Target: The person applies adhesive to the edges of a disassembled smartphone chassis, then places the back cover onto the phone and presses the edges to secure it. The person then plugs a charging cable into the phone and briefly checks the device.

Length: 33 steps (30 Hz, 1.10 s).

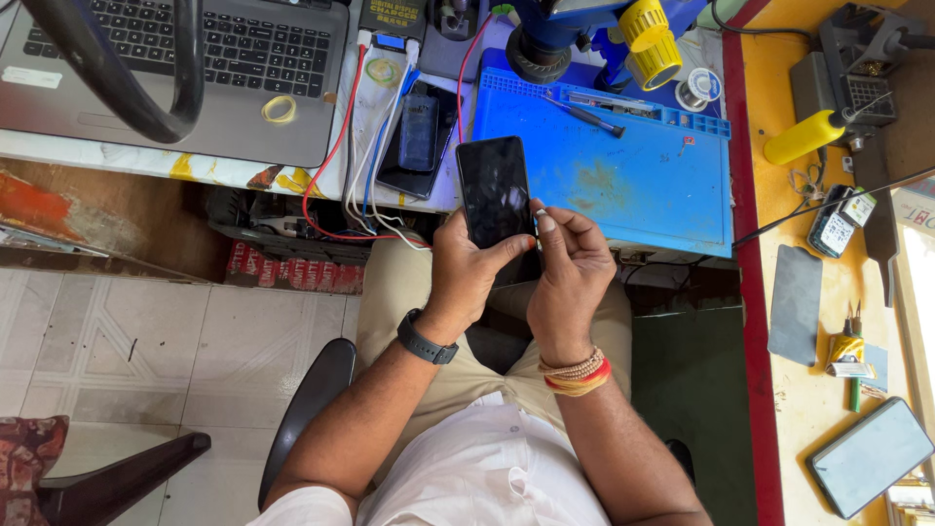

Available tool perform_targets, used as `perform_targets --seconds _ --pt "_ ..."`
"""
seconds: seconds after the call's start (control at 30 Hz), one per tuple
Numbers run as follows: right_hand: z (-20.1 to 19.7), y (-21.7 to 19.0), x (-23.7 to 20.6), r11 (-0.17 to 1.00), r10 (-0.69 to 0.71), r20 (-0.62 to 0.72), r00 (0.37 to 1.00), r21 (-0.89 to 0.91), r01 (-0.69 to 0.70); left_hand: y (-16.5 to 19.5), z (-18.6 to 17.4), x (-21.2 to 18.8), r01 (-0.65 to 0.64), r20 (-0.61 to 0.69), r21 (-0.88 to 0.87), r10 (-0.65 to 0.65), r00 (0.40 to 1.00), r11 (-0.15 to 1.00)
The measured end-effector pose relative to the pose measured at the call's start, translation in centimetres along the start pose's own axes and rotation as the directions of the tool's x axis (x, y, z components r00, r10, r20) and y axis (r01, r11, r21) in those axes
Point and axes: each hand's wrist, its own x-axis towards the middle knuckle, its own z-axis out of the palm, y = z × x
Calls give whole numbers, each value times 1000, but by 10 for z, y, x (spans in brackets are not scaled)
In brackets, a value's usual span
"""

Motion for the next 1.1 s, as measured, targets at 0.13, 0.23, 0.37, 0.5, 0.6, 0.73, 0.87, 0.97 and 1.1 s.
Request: perform_targets --seconds 0.13,0.23,0.37,0.5,0.6,0.73,0.87,0.97,1.1 --pt "0 5 -5 998 -60 4 998 -36 60 -3 4 -2 -29 -20 -31 29 999 999" --pt "-5 4 -1 999 -12 -3 1000 -30 12 -3 2 -1 -54 -24 -1 54 998 999" --pt "-15 5 9 993 52 38 998 -105 -48 -4 -2 4 -45 3 -2 45 999 999" --pt "-24 7 19 982 188 20 982 29 -188 -7 -4 5 -65 18 117 63 998 991" --pt "-29 6 27 964 258 22 966 51 -259 -8 -4 4 -57 17 188 54 998 981" --pt "-33 2 34 959 283 43 958 -42 -281 -6 -4 5 -91 12 308 92 996 947" --pt "-30 1 32 955 258 59 964 -167 -246 -5 -4 5 -85 -17 416 101 995 905" --pt "-26 -1 30 955 235 59 970 -202 -219 -5 -3 4 -90 -23 425 110 994 901" --pt "-29 -9 39 959 229 81 970 -189 -210 -5 -3 3 -193 -25 468 231 973 862"
